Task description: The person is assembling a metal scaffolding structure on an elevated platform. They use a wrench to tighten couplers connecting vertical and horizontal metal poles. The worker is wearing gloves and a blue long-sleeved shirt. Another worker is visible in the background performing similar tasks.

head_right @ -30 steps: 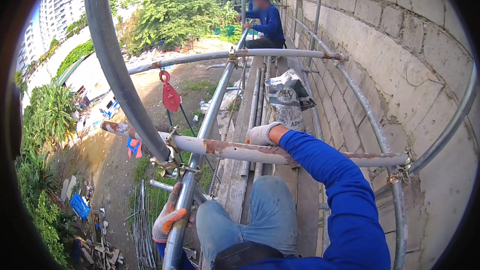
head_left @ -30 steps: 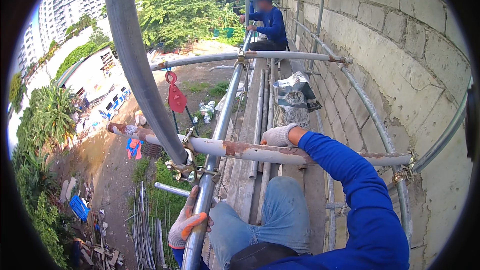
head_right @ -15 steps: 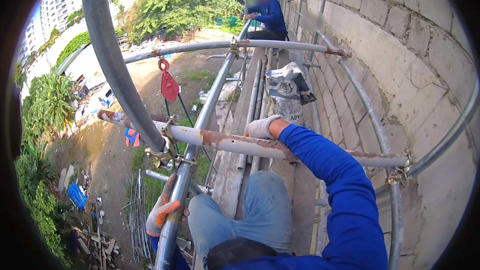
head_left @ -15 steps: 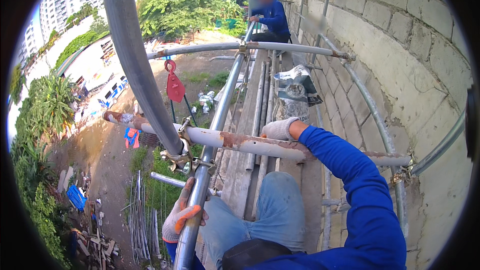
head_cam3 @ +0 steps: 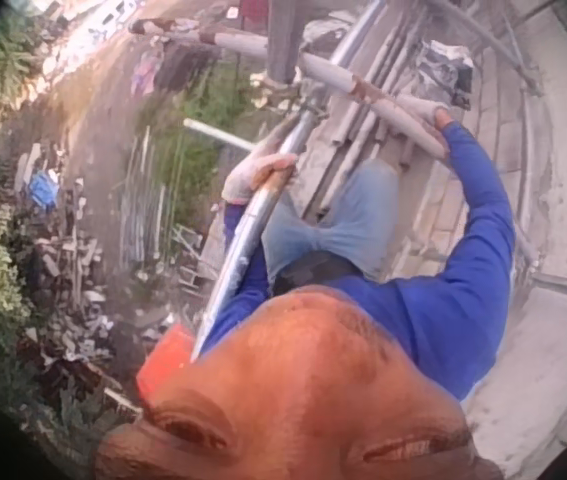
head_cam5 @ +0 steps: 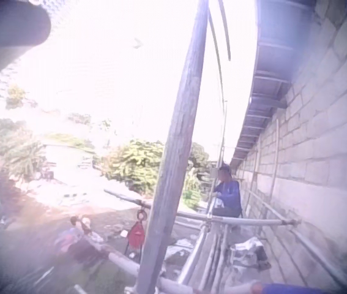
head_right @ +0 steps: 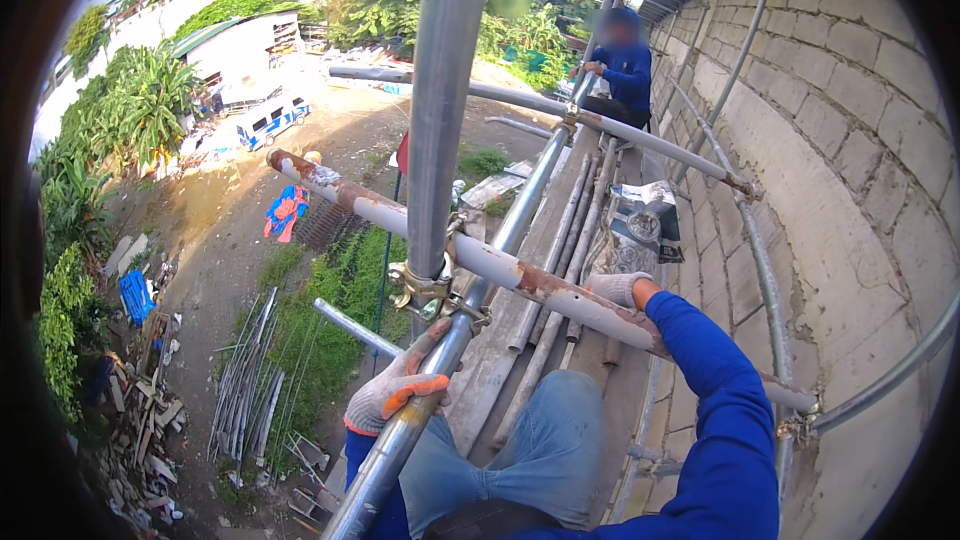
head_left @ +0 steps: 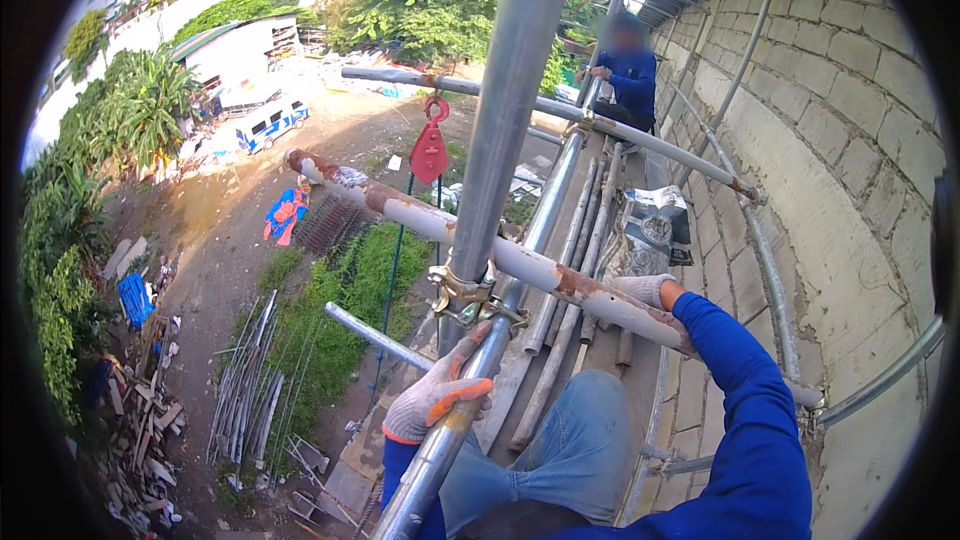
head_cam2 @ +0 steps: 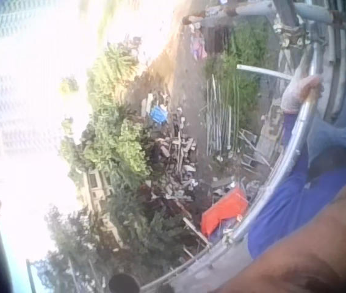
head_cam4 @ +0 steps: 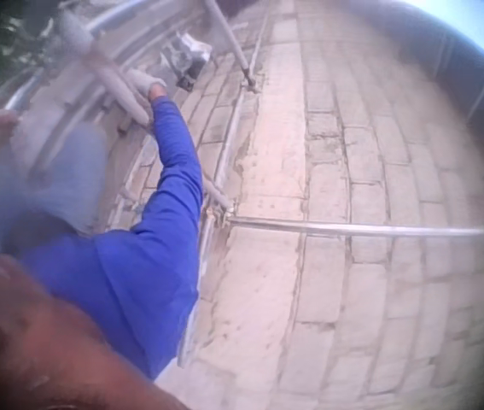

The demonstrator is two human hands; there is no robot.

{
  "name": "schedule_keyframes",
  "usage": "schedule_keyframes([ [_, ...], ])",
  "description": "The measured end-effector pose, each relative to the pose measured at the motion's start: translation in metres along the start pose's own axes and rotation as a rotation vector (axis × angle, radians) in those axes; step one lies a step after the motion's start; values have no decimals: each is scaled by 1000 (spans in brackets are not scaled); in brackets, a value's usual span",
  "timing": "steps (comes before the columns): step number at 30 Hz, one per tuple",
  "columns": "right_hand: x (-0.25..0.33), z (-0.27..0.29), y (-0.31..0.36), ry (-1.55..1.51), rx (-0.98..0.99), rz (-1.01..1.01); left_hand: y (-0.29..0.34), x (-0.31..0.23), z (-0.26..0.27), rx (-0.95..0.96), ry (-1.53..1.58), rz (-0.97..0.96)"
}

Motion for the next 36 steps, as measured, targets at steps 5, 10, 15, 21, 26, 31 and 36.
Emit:
schedule_keyframes([
  [5, -12, -5, -14, 79, 99, 93, -3, -4, -1, 29, -24, -54],
  [10, -43, 12, -30, -32, 73, 104, -8, -1, 2, 58, -18, -125],
  [15, -82, 20, -42, -70, 67, 36, -11, -3, 5, 63, -113, -216],
  [21, -53, 27, -17, 196, -37, -3, -10, 1, 3, 60, -16, -167],
  [26, -19, 23, 13, 9, -124, -116, -3, 4, -1, 43, 111, -68],
  [31, 8, 32, 17, 406, -232, -100, 3, -1, -4, 17, 106, -26],
  [36, 18, 35, 21, 354, -263, -29, 3, -4, -5, 5, 95, -58],
])
Point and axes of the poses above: each hand's wrist, its own y-axis away from the middle knuckle, its own z-axis out of the back of the hand, x = y × z, the point moved 10 cm from there along -y, towards the middle knuckle, and after that the axes turned 5 degrees about -y, right-handed, at the moved point
